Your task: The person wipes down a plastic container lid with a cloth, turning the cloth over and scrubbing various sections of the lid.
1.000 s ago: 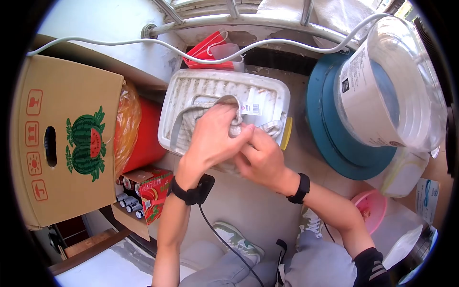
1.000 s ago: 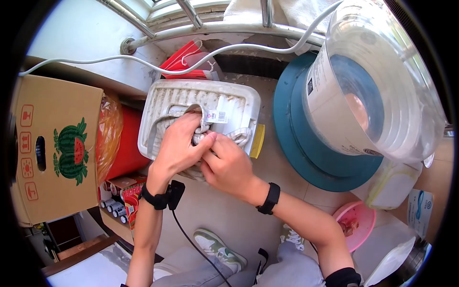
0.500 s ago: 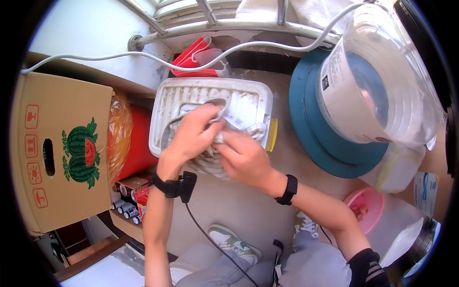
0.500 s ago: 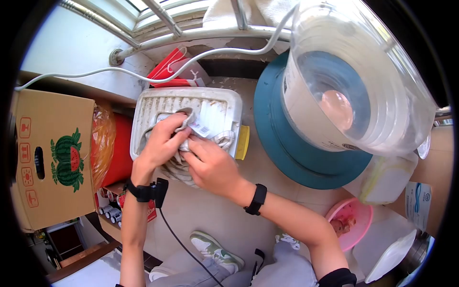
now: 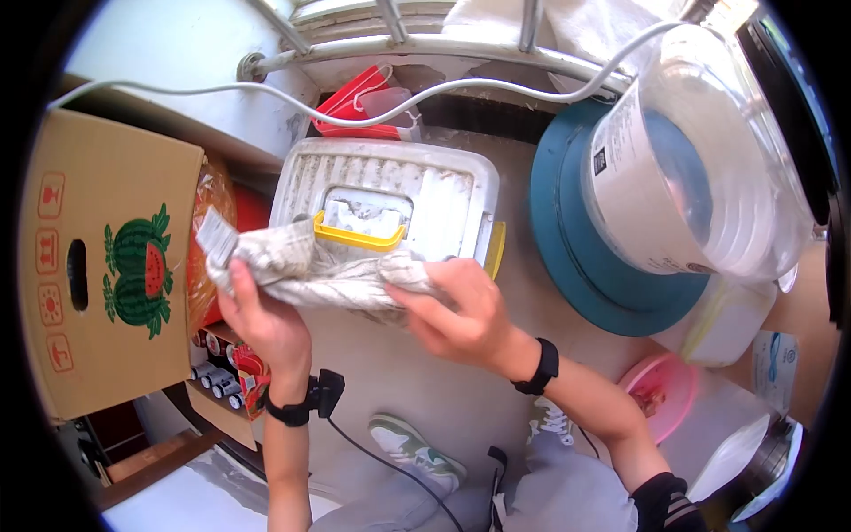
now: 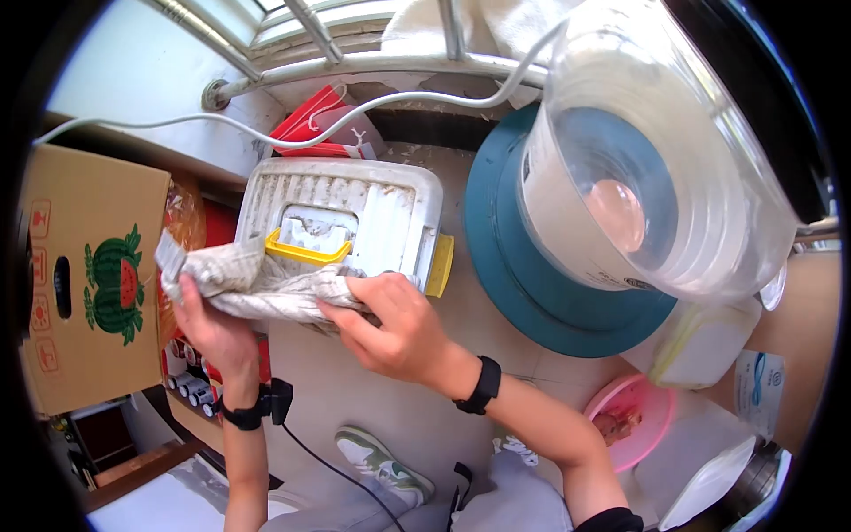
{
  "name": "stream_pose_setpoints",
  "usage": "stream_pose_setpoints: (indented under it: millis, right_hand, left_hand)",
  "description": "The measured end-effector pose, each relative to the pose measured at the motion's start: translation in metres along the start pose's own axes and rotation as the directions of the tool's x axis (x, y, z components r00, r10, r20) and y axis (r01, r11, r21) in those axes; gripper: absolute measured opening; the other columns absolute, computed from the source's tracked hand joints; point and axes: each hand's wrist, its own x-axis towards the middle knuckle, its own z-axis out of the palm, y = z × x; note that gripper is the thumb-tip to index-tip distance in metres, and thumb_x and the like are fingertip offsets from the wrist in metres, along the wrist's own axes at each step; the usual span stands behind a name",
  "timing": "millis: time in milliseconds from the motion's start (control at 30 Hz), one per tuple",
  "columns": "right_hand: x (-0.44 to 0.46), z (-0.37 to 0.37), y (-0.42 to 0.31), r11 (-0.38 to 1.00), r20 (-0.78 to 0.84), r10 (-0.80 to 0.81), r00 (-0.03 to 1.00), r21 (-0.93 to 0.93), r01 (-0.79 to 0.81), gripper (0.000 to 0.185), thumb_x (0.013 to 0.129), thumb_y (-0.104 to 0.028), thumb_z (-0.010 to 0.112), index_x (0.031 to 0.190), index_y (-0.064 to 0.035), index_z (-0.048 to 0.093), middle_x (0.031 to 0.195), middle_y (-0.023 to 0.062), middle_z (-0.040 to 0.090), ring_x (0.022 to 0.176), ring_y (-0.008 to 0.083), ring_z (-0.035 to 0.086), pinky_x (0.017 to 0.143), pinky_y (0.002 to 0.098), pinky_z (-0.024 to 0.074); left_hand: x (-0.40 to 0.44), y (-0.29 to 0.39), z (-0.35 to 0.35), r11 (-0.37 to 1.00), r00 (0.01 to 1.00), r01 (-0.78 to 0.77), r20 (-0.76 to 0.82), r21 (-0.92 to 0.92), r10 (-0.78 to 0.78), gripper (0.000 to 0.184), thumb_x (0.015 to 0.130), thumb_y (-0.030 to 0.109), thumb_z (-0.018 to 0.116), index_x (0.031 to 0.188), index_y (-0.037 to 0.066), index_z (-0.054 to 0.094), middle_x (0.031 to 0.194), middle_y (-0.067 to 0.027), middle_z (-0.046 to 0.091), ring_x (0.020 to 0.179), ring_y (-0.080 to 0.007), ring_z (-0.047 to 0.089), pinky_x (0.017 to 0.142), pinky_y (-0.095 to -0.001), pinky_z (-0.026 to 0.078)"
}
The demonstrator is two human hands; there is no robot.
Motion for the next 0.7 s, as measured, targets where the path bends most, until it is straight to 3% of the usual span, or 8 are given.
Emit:
stream_pose_setpoints:
  millis: [200,333,367,400,500,567,633,700]
  right_hand:
    - [-0.013,-0.034,-0.015,0.988,0.185,0.155,0.97,-0.04,-0.151,0.045,0.067,-0.008,0.083,0.111,-0.0124,0.075,0.082,0.0059,0.055,0.066,0.0222,0.052,0.057,0.0347,0.0431]
    - [-0.007,-0.068,-0.037,0.973,0.296,0.22,0.93,0.006,-0.232,0.048,0.066,0.0,0.082,0.112,-0.0099,0.075,0.081,0.0056,0.055,0.065,0.0177,0.05,0.057,0.0298,0.0407]
    - [0.0,-0.079,-0.041,0.96,0.35,0.227,0.909,0.076,-0.269,0.047,0.067,0.001,0.081,0.113,-0.0078,0.074,0.083,0.0061,0.057,0.065,0.0166,0.051,0.058,0.0292,0.0408]
    - [0.005,-0.091,-0.045,0.939,0.402,0.235,0.885,0.142,-0.314,0.047,0.068,0.002,0.081,0.114,-0.0057,0.074,0.085,0.0066,0.06,0.066,0.0154,0.052,0.059,0.0285,0.041]
    - [0.015,-0.12,-0.067,0.348,0.504,0.608,0.613,0.525,-0.777,0.044,0.076,0.004,0.079,0.118,0.0067,0.067,0.109,0.0137,0.069,0.078,0.0135,0.061,0.069,0.0255,0.047]
    - [0.007,-0.133,-0.055,0.158,0.483,0.486,0.728,0.771,-0.617,0.036,0.082,-0.005,0.077,0.116,0.002,0.066,0.112,0.0156,0.068,0.094,0.0207,0.067,0.083,0.0305,0.0526]
    - [0.012,-0.129,-0.054,0.025,0.386,0.476,0.79,0.892,-0.451,0.034,0.089,-0.013,0.068,0.122,-0.0049,0.061,0.116,0.0151,0.067,0.103,0.0283,0.068,0.091,0.0425,0.0553]
    - [0.027,-0.124,-0.056,0.097,0.277,0.634,0.722,0.898,-0.429,0.051,0.089,-0.014,0.062,0.137,-0.0017,0.051,0.129,0.0204,0.061,0.119,0.0322,0.06,0.104,0.0468,0.0467]
  left_hand:
    - [-0.068,0.038,-0.018,0.996,0.966,-0.009,-0.257,-0.091,-0.015,0.042,0.107,0.029,0.045,0.138,0.001,0.05,0.138,-0.0121,0.057,0.127,-0.0247,0.056,0.112,-0.0425,0.039]
    - [-0.11,0.061,-0.043,0.952,0.999,0.001,0.043,-0.305,0.013,0.052,0.106,0.038,0.044,0.142,0.001,0.046,0.141,-0.0144,0.054,0.131,-0.028,0.053,0.113,-0.0457,0.039]
    - [-0.122,0.069,-0.041,0.954,0.978,0.128,-0.127,-0.272,-0.168,0.067,0.102,0.046,0.048,0.144,-0.006,0.039,0.138,-0.0214,0.053,0.127,-0.0291,0.056,0.108,-0.0442,0.044]
    - [-0.125,0.075,-0.049,0.941,0.973,0.191,-0.075,-0.279,-0.22,0.074,0.101,0.055,0.041,0.147,-0.003,0.038,0.143,-0.0194,0.05,0.132,-0.0303,0.052,0.111,-0.0455,0.041]
    - [-0.127,0.088,-0.071,0.878,0.944,0.315,0.02,-0.361,-0.33,0.093,0.095,0.077,0.024,0.153,0.004,0.032,0.153,-0.0157,0.042,0.142,-0.032,0.042,0.117,-0.0474,0.035]
    - [-0.116,0.075,-0.058,0.994,0.995,0.091,-0.026,-0.067,-0.093,0.07,0.101,0.059,0.033,0.124,-0.003,0.055,0.126,-0.0164,0.06,0.122,-0.033,0.055,0.109,-0.0481,0.041]
    - [-0.104,0.062,-0.041,0.996,0.997,-0.047,-0.06,-0.073,0.042,0.055,0.101,0.045,0.042,0.119,-0.004,0.058,0.119,-0.0162,0.063,0.116,-0.0301,0.058,0.104,-0.0463,0.044]
    - [-0.1,0.041,-0.025,0.993,0.997,-0.077,-0.027,-0.084,0.075,0.039,0.102,0.031,0.051,0.113,-0.006,0.062,0.112,-0.016,0.066,0.109,-0.0272,0.061,0.099,-0.0445,0.047]
